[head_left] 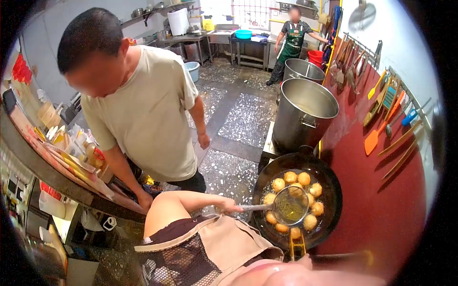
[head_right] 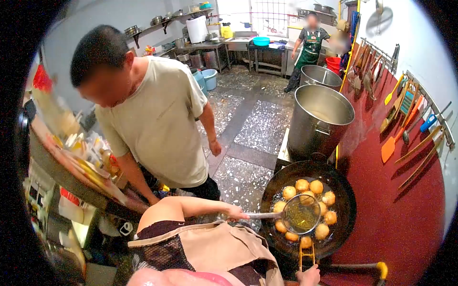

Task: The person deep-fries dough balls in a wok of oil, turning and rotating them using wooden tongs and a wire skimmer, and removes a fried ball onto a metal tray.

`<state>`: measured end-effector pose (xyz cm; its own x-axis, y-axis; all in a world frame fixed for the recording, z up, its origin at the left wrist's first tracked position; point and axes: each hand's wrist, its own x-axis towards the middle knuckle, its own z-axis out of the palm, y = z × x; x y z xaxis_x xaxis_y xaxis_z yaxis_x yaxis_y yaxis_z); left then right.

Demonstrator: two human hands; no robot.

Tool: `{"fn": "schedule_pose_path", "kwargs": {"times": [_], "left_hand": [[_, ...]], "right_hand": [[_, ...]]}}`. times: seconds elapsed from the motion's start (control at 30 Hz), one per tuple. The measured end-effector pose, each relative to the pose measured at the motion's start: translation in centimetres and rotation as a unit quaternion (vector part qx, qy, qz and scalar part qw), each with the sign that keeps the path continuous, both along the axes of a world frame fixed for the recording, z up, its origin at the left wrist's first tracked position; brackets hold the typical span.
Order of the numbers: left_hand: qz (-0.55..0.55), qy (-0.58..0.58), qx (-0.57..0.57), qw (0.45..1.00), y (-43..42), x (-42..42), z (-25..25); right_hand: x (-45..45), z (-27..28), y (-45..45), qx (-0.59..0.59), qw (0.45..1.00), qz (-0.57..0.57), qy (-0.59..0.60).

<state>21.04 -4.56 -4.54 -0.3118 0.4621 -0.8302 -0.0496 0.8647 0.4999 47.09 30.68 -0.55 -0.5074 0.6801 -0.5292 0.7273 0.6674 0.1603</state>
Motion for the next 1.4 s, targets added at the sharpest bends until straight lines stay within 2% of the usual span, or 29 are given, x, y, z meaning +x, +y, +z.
{"fn": "schedule_pose_path", "kwargs": {"times": [0.13,0.33,0.4,0.63,0.77,0.83,0.9,0.97,1.0,1.03,1.07,1.1,1.13,1.17,1.4], "left_hand": [[-0.026,0.027,0.008,0.999,0.2,0.3,1.9],[0.017,0.018,-0.007,1.000,0.3,0.5,0.2],[0.005,0.031,-0.012,0.999,0.5,0.5,1.1],[-0.008,0.024,-0.011,1.000,0.5,0.5,-0.8],[-0.013,0.013,0.013,1.000,0.7,0.5,0.3],[-0.020,0.008,0.009,1.000,0.9,0.5,0.1],[-0.033,0.028,0.008,0.999,0.5,0.2,-2.2],[-0.027,0.011,0.015,0.999,1.2,0.4,3.7],[-0.018,0.054,-0.007,0.998,0.9,0.1,1.4],[-0.005,0.029,-0.016,0.999,0.9,-0.1,0.8],[0.006,0.008,-0.060,0.998,0.6,-0.3,0.2],[0.007,0.038,-0.016,0.999,-0.1,-0.4,-1.5],[0.018,-0.003,-0.010,1.000,0.5,-0.4,0.4],[0.036,0.016,-0.029,0.999,0.3,-0.8,0.1],[0.027,0.022,-0.024,0.999,0.2,-1.3,-0.2]], "right_hand": [[0.6,-0.5,0.5,-0.025,0.999,-0.013,0.030],[-0.7,3.6,-1.5,-0.024,0.999,-0.032,0.008],[-1.0,4.4,-1.9,-0.021,0.999,-0.044,-0.002],[-1.4,4.7,-2.3,-0.014,0.999,-0.041,-0.019],[-1.4,4.2,-2.0,-0.015,0.998,-0.048,-0.034],[-1.3,4.5,-2.0,-0.032,0.998,-0.043,-0.013],[-0.7,4.1,-2.2,-0.017,0.998,-0.012,0.061],[0.3,1.2,-1.4,0.003,0.986,0.034,0.162],[0.2,1.5,-1.5,0.008,0.979,0.061,0.195],[0.8,-1.4,-0.5,0.039,0.975,0.061,0.212],[0.4,0.4,-1.2,0.034,0.970,0.067,0.230],[0.0,1.3,-1.3,0.029,0.978,0.063,0.196],[-1.0,3.2,-1.3,-0.024,0.990,0.010,0.138],[-1.8,4.1,-1.4,-0.024,0.994,0.005,0.105],[-3.0,3.8,-1.2,-0.034,0.998,-0.013,0.047]]}}
